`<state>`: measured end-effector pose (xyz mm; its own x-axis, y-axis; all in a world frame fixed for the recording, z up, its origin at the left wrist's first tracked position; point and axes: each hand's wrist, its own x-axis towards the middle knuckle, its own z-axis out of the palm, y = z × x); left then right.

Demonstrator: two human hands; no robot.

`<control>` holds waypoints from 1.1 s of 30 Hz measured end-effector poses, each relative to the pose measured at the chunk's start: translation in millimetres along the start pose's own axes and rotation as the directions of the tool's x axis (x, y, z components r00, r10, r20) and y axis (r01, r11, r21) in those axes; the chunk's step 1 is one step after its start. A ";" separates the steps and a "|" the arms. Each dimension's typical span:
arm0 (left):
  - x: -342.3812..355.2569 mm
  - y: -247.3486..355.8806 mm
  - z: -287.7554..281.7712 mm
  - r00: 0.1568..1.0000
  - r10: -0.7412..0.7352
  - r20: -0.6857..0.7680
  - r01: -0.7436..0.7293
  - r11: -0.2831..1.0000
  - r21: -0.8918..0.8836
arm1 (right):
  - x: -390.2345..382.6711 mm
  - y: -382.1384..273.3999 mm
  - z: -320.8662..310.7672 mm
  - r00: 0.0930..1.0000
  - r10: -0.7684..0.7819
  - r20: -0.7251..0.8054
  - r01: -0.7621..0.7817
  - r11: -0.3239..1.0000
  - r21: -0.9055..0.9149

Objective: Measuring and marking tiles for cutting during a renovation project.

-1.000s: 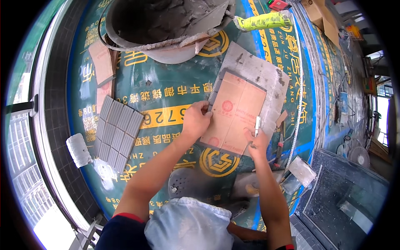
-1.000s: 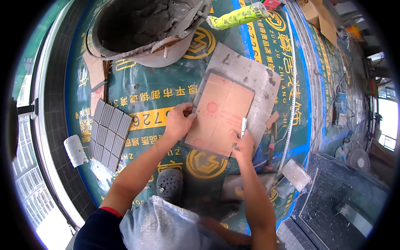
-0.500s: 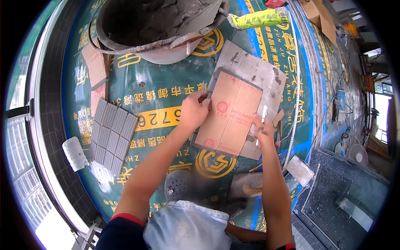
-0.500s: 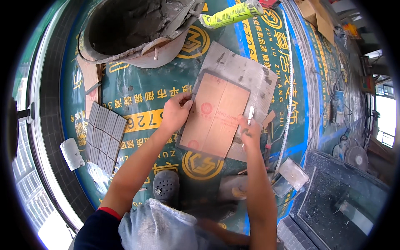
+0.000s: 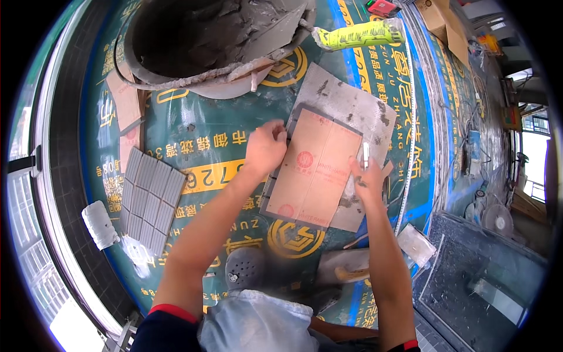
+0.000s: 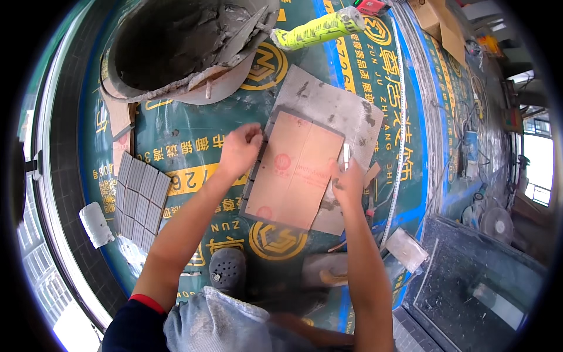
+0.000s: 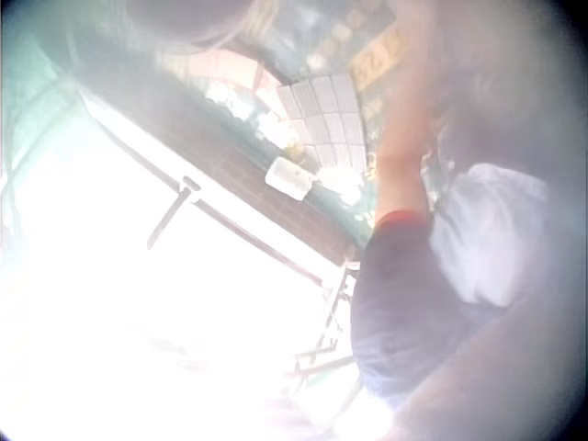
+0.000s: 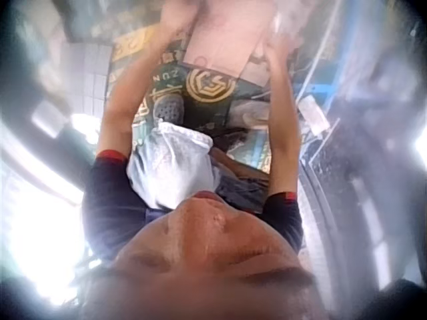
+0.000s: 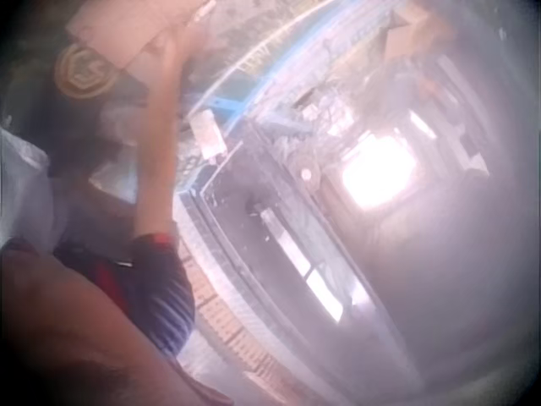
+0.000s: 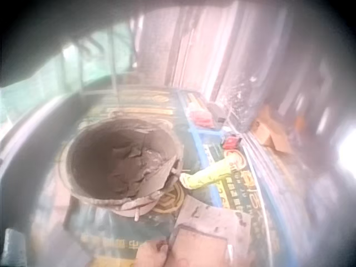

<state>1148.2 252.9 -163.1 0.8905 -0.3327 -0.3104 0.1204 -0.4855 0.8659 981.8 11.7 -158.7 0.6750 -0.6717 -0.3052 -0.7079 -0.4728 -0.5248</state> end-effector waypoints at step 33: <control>77.2 9.8 41.7 0.682 0.640 0.354 -0.721 0.669 0.179 | 54.0 -37.9 15.1 0.886 -0.449 0.119 0.456 0.889 -0.036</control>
<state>1199.9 188.8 -194.9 0.5285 -0.8241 0.2038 -0.6402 -0.2293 0.7332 1048.2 2.0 -167.2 0.9403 -0.3148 -0.1294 -0.3296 -0.7472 -0.5771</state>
